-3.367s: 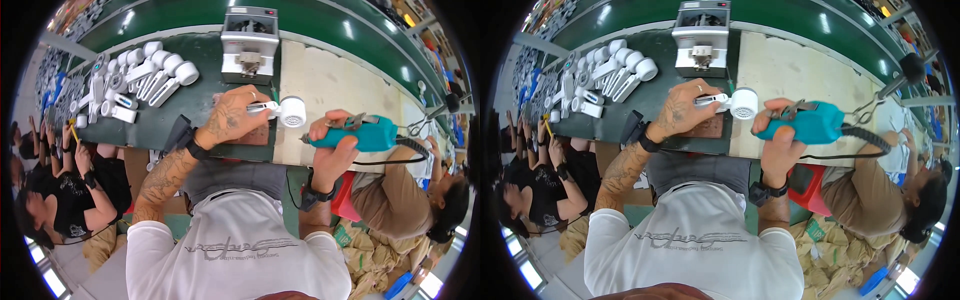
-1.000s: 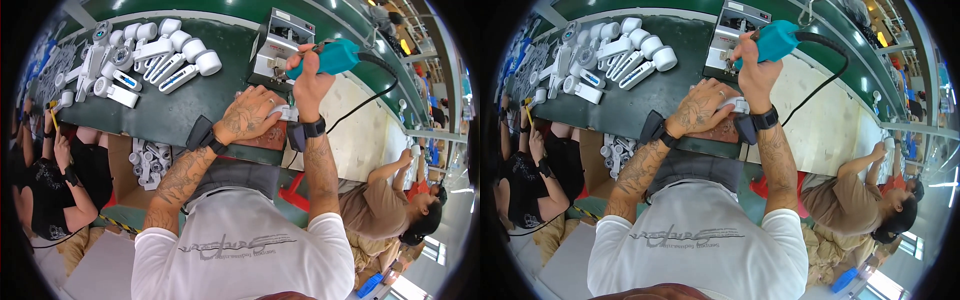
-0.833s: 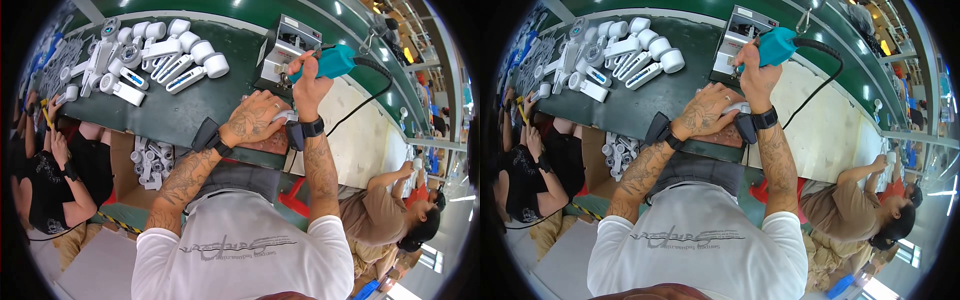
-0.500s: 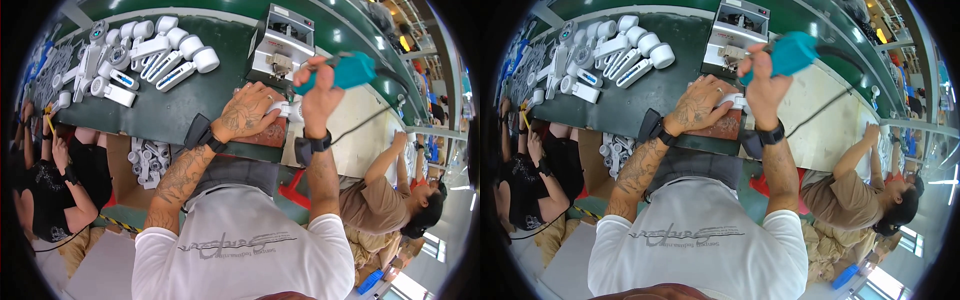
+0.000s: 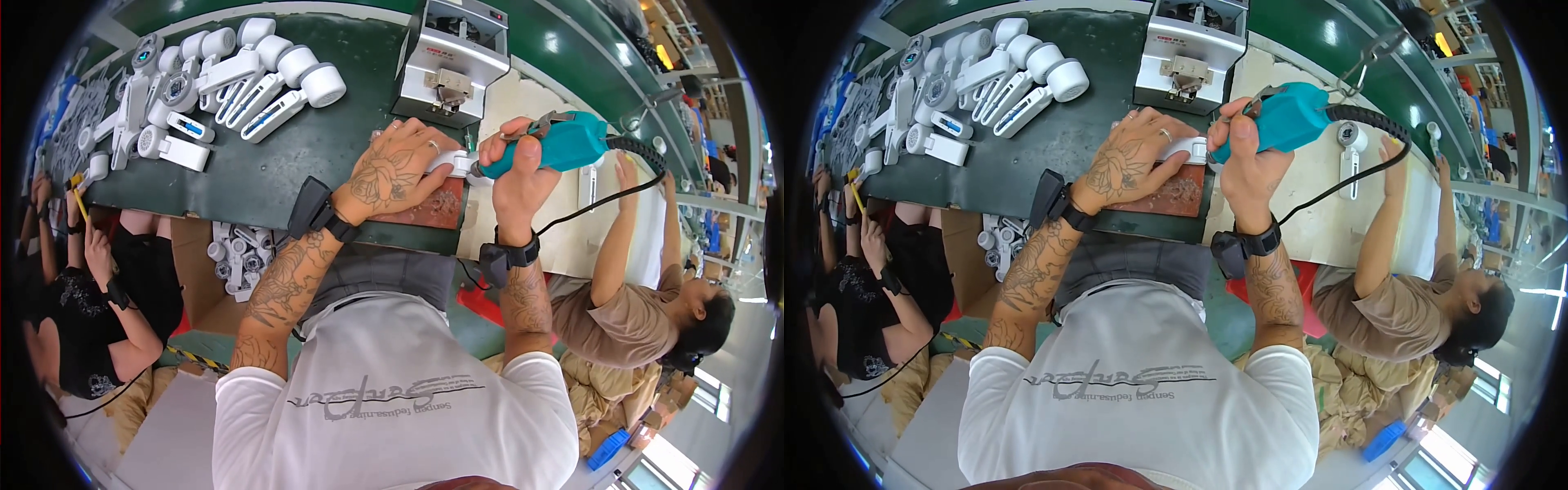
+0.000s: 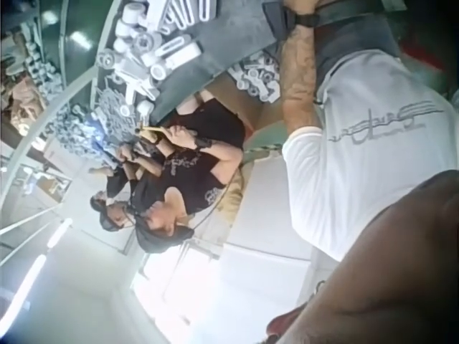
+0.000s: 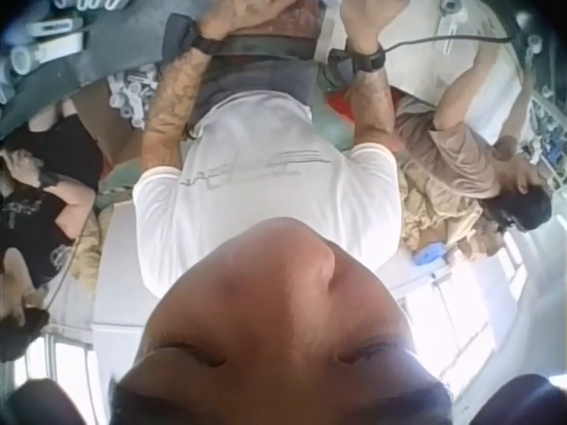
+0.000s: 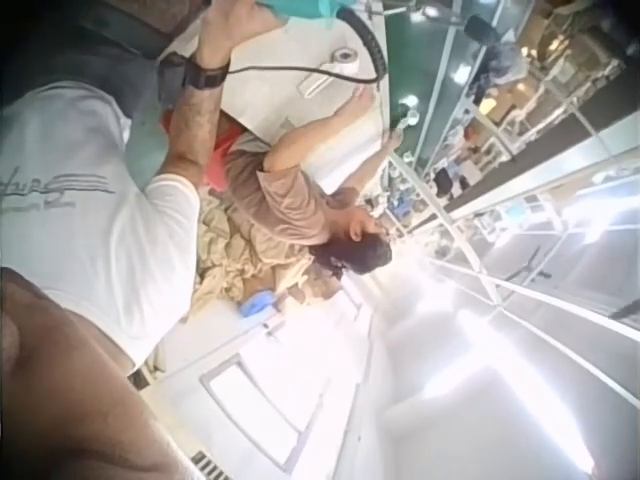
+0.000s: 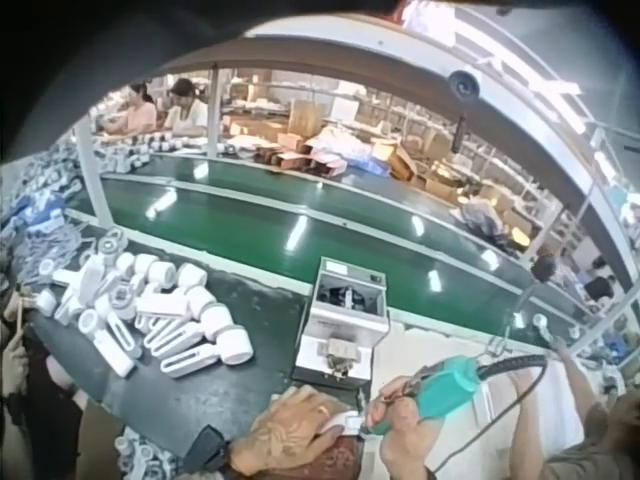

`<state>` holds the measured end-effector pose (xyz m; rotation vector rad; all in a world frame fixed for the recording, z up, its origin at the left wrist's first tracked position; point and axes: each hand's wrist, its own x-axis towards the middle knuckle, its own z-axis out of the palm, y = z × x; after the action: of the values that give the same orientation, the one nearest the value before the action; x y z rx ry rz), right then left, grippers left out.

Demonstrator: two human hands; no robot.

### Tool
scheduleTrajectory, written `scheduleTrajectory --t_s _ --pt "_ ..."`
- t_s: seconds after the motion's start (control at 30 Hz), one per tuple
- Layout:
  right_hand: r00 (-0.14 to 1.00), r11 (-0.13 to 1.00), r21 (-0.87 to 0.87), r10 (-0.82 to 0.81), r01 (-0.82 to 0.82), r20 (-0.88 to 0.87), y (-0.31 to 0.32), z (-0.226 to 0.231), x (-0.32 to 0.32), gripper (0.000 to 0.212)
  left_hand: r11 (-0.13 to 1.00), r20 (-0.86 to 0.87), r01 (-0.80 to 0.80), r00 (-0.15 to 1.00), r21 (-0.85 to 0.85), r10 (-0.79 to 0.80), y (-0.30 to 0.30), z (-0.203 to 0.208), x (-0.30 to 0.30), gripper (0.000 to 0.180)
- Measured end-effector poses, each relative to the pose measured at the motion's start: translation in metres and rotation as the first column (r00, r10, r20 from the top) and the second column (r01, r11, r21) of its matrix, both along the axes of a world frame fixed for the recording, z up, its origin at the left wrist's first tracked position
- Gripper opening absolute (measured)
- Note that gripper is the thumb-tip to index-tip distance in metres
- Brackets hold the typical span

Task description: Assemble small white electronic hand-held devices using an electric screwdriver on a factory production line.

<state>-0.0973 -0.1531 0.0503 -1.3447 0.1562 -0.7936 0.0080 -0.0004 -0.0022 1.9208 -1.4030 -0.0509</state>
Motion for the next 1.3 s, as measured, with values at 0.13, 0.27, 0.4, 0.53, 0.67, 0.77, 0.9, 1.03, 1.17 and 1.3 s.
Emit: scheduleTrajectory --t_s 0.13,0.27,0.4,0.53,0.67,0.77,0.9,1.03,1.17,1.3 --pt "0.998 0.997 -0.051 -0.057 0.055 -0.041 0.000 -0.011 -0.001 0.052 0.998 0.023 0.031 0.999 -0.048 -0.030 -0.005 -0.002 -0.002 0.030" --pt "0.998 0.998 -0.035 -0.048 0.047 -0.027 -0.001 -0.013 0.000 0.048 0.998 0.047 0.040 0.998 0.042 -0.042 -0.006 0.002 0.000 0.029" --pt "1.000 1.000 -0.002 -0.015 0.015 -0.010 -0.004 -0.014 0.001 0.045 1.000 0.040 0.024 0.999 0.011 -0.024 -0.009 0.004 0.001 0.030" --pt "0.998 0.998 -0.047 -0.053 0.051 -0.040 -0.002 -0.023 0.002 0.046 1.000 0.027 0.023 0.999 -0.022 -0.022 0.000 0.012 0.005 0.032" --pt "0.957 0.980 -0.007 -0.194 0.197 -0.215 0.005 -0.018 -0.015 0.045 0.976 0.053 0.046 0.998 -0.213 -0.035 0.002 -0.008 -0.002 0.030" --pt "0.997 0.980 0.192 0.030 -0.044 0.077 0.008 -0.010 -0.047 0.056 0.953 0.279 0.100 0.960 -0.287 -0.017 0.021 -0.009 -0.013 0.028" --pt "0.996 0.998 0.055 -0.031 0.026 0.086 0.035 0.008 -0.062 0.065 0.857 -0.340 -0.442 0.874 -0.265 0.346 0.093 0.021 0.010 0.027" --pt "0.999 1.000 -0.010 -0.025 0.025 0.022 0.045 0.004 -0.070 0.068 0.363 -0.724 -0.825 0.558 -0.432 0.406 0.171 0.046 0.085 0.035" --pt "0.999 1.000 0.012 -0.005 0.004 0.049 0.046 0.001 -0.072 0.068 0.212 -0.595 -0.862 0.477 -0.461 0.647 0.262 0.047 0.191 0.041" --pt "0.998 1.000 0.020 -0.017 0.016 0.054 0.048 0.005 -0.078 0.064 0.209 -0.192 -0.948 0.257 -0.239 0.947 0.273 0.045 0.249 0.046"
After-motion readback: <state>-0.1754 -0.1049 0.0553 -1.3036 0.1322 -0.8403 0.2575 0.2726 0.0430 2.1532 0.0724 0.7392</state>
